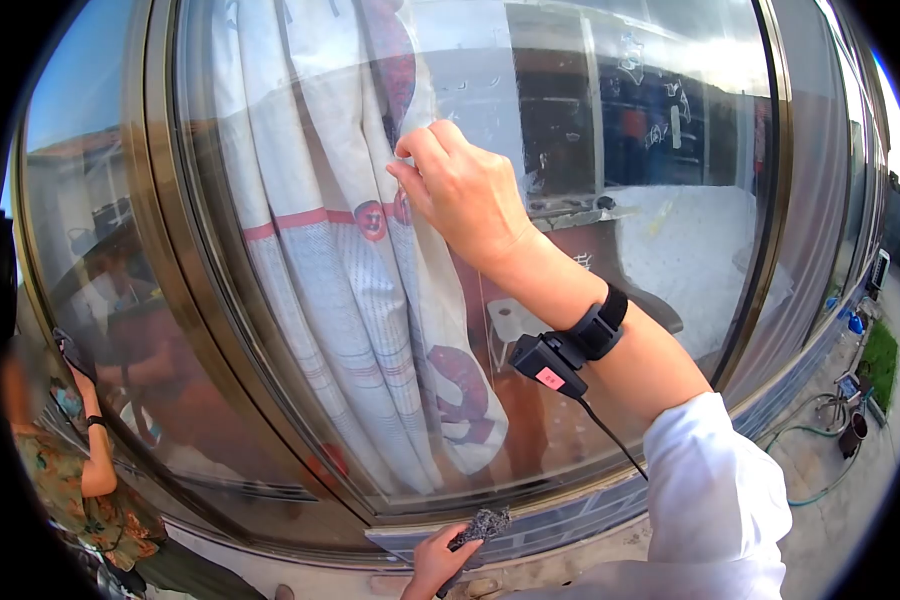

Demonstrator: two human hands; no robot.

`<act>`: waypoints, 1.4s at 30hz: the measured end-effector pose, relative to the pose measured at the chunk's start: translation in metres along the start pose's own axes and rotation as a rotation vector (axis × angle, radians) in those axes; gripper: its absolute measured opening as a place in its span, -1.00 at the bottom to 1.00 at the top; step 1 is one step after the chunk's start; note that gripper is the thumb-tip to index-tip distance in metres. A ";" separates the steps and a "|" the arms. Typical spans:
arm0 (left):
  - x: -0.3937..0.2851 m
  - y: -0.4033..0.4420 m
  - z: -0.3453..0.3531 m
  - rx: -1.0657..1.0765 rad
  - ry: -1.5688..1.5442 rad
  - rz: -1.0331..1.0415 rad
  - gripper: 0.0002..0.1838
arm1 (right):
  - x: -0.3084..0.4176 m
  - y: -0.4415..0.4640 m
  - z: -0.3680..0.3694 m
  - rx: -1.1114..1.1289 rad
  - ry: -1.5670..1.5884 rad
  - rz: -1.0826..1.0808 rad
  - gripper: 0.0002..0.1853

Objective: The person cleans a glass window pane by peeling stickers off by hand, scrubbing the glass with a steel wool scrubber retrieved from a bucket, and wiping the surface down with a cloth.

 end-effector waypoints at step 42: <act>0.003 0.006 0.004 0.041 0.044 0.011 -0.55 | -0.008 0.014 -0.016 0.027 0.034 0.021 -0.79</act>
Point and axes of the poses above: each hand's wrist, its own y-axis towards the middle knuckle, its own z-axis out of the palm, x = y × z, the point moved 1 cm from there along y, towards the middle knuckle, and after that the axes turned 12 degrees about y, right-handed, at the moved point
